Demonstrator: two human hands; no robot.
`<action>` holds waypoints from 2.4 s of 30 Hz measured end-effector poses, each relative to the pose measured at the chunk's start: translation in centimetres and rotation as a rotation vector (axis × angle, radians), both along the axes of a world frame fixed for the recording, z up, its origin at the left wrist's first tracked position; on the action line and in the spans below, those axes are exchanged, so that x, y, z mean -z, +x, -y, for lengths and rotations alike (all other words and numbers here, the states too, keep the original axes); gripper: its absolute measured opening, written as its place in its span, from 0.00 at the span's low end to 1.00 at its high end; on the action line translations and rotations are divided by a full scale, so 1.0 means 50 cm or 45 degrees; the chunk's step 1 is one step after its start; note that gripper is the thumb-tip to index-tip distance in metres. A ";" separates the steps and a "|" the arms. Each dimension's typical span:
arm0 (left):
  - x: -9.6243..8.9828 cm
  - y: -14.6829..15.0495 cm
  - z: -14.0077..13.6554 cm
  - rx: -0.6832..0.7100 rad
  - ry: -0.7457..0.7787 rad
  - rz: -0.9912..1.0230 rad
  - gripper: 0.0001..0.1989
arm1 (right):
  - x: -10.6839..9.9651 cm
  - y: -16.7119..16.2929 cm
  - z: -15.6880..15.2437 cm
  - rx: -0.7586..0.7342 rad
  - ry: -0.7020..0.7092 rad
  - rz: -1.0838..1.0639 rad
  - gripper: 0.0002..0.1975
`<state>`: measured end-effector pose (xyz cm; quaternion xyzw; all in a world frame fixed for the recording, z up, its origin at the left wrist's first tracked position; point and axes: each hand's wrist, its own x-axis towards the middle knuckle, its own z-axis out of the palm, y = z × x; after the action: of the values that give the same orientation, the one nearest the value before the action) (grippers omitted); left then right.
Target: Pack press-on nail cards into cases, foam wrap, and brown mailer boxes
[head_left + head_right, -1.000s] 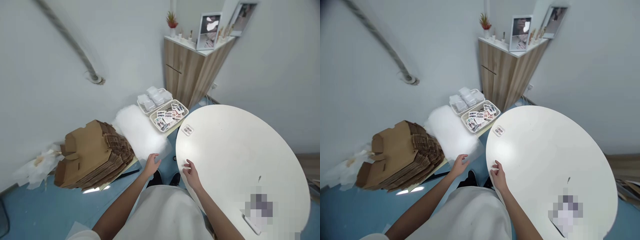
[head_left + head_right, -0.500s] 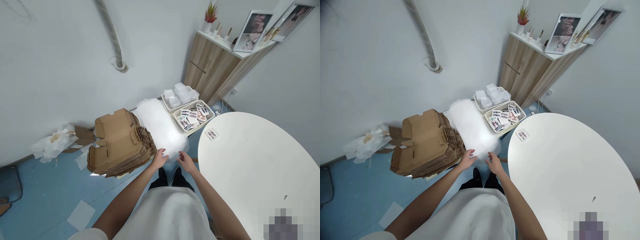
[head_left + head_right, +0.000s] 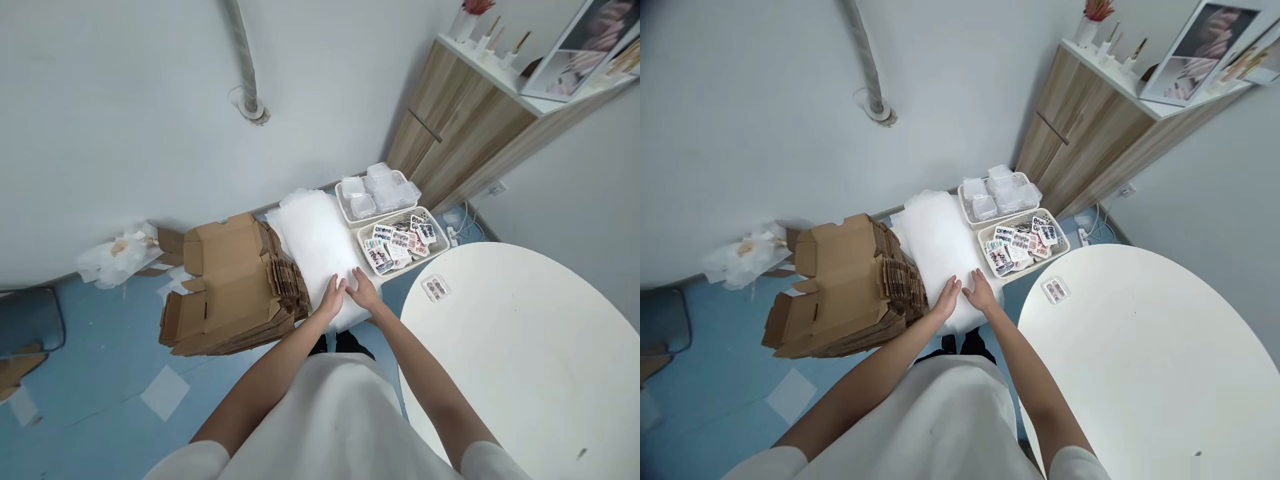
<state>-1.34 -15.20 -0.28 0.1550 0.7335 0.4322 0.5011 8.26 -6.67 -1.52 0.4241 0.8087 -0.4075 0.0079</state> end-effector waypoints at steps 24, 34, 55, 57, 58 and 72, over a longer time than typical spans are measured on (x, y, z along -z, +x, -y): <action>0.084 -0.026 -0.098 -0.695 -0.274 -0.118 0.07 | 0.050 -0.038 -0.024 -0.691 -0.036 -0.158 0.32; 0.110 -0.039 -0.070 -0.745 -0.418 -0.185 0.07 | 0.045 -0.053 -0.072 -0.053 0.104 -0.198 0.25; 0.024 -0.010 -0.015 -0.431 -0.156 -0.160 0.12 | -0.079 -0.069 -0.069 -0.332 0.296 -0.028 0.27; 0.016 -0.009 -0.003 -0.382 -0.106 -0.161 0.13 | -0.112 -0.055 -0.048 -0.306 0.349 -0.039 0.27; 0.013 -0.007 0.005 -0.352 -0.082 -0.159 0.14 | -0.129 -0.046 -0.037 -0.283 0.371 -0.055 0.27; -0.022 0.044 0.053 0.254 0.171 0.066 0.32 | -0.248 0.196 0.170 0.601 0.478 -0.338 0.24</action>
<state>0.87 -17.83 0.81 0.2492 0.6705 0.4323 0.5490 18.06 -15.19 10.89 0.5370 0.7431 -0.2937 -0.2705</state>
